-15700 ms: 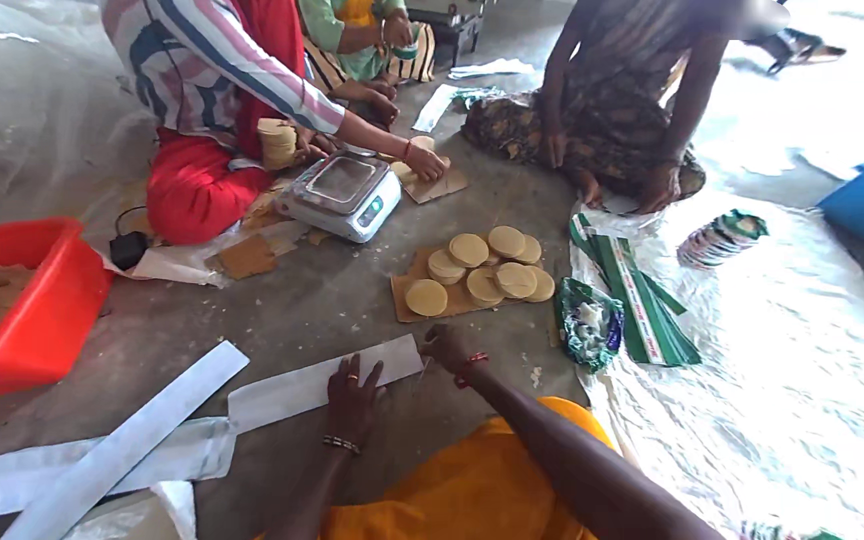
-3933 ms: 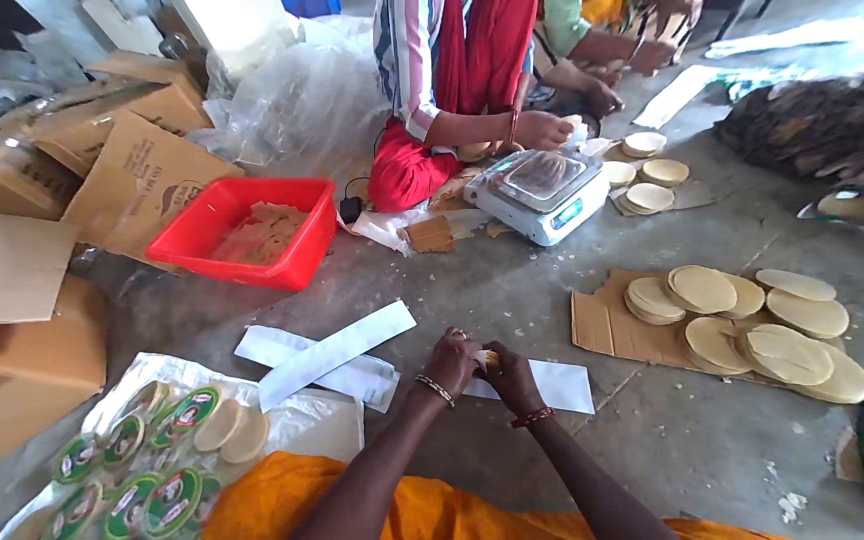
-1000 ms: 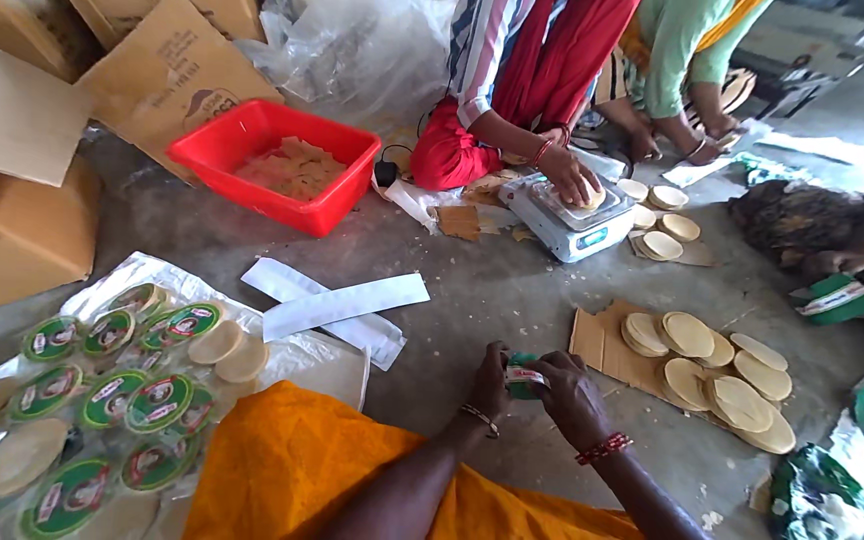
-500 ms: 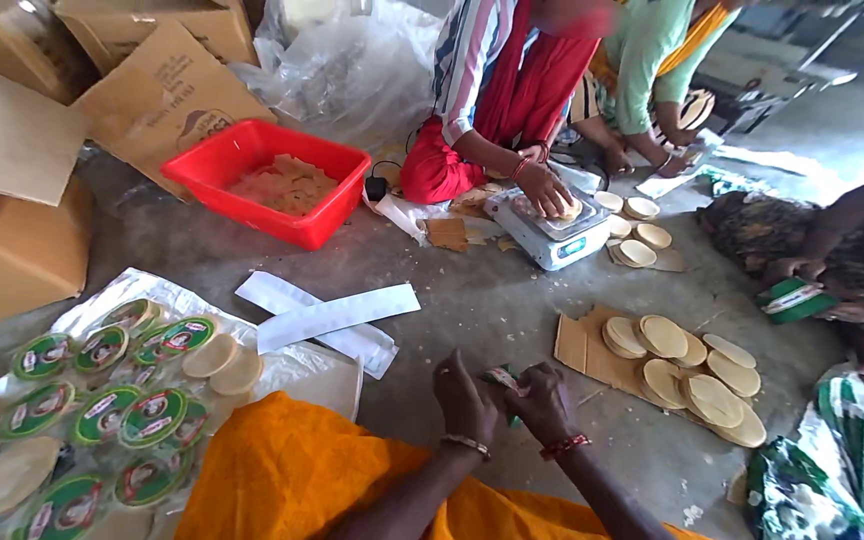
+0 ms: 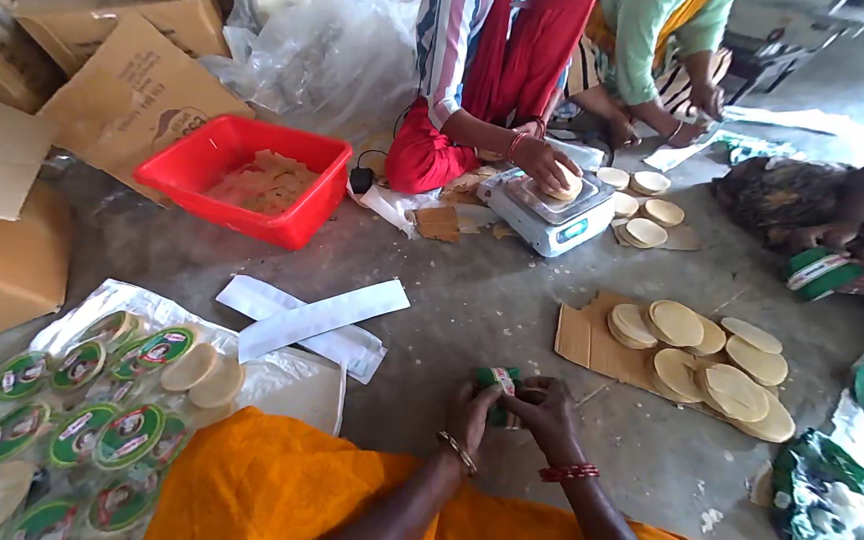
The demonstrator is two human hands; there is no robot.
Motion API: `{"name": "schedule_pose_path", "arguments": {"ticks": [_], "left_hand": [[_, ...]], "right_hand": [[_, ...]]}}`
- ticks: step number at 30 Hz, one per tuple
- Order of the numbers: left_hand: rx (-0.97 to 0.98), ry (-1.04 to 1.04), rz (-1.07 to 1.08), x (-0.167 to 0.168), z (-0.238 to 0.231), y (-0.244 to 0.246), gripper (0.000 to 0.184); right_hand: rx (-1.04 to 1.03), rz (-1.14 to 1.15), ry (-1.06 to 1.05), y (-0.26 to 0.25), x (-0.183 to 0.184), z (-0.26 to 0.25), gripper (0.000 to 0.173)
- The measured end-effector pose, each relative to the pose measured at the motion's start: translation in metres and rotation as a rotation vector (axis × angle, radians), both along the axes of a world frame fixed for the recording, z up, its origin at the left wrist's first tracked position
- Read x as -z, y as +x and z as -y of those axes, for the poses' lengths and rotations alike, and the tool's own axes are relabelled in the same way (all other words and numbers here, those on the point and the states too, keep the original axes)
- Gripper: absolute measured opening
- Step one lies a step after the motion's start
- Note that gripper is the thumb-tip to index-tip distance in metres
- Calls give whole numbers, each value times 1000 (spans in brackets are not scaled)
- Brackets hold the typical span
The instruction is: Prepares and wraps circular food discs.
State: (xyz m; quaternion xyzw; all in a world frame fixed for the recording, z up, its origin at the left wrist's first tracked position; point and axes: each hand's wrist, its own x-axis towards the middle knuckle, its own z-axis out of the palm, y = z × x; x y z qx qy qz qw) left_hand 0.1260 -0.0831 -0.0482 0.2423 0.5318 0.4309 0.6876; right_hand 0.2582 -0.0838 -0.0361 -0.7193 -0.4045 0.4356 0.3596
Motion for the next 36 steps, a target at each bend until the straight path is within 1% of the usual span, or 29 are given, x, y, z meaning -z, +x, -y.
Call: {"name": "schedule_pose_path", "arguments": {"ticks": [1, 2, 3, 4, 6, 7, 8, 10, 12, 14, 16, 20, 26, 31, 35, 36], "left_hand": [[-3, -9, -20, 0, -1, 0, 23], [-8, -14, -40, 0, -2, 1, 22], [-5, -14, -53, 1, -3, 1, 21], [-1, -14, -64, 3, -4, 1, 20], [2, -13, -73, 5, -5, 0, 20], [-2, -19, -70, 4, -7, -1, 20], [-8, -23, -79, 3, -8, -2, 18], [-17, -38, -121, 0, -11, -4, 16], [-25, -55, -138, -2, -14, -6, 15], [-37, -57, -155, -2, -16, -6, 16], [-25, -35, -197, 0, -17, -7, 17], [35, 39, -363, -3, -13, -7, 19], [37, 106, -478, -3, -9, -3, 22], [58, 126, -554, -7, -8, -1, 24], [83, 120, -601, -10, -10, -2, 29], [79, 131, -603, -9, -10, -2, 29]], "right_hand": [[12, -57, -36, 0, -4, 0, 84], [14, -97, -74, 2, -6, -1, 91], [1, -136, -111, 6, -7, -2, 91], [-18, -182, -142, 10, -8, -3, 81], [-23, -301, -165, 16, -7, -4, 44], [-8, -363, -176, 18, -8, -5, 31], [17, -416, -183, 19, -9, -5, 24], [95, -496, -194, 19, -12, -5, 19], [158, -527, -194, 17, -14, -5, 13], [171, -531, -197, 16, -15, -5, 14], [152, -529, -208, 16, -15, -3, 18], [178, -491, -220, 10, -14, 1, 13], [231, -413, -164, -1, -5, 7, 19], [193, -337, -130, -6, -1, 9, 24], [156, -293, -137, -4, -4, 6, 32], [128, -306, -116, -3, -4, 6, 30]]}}
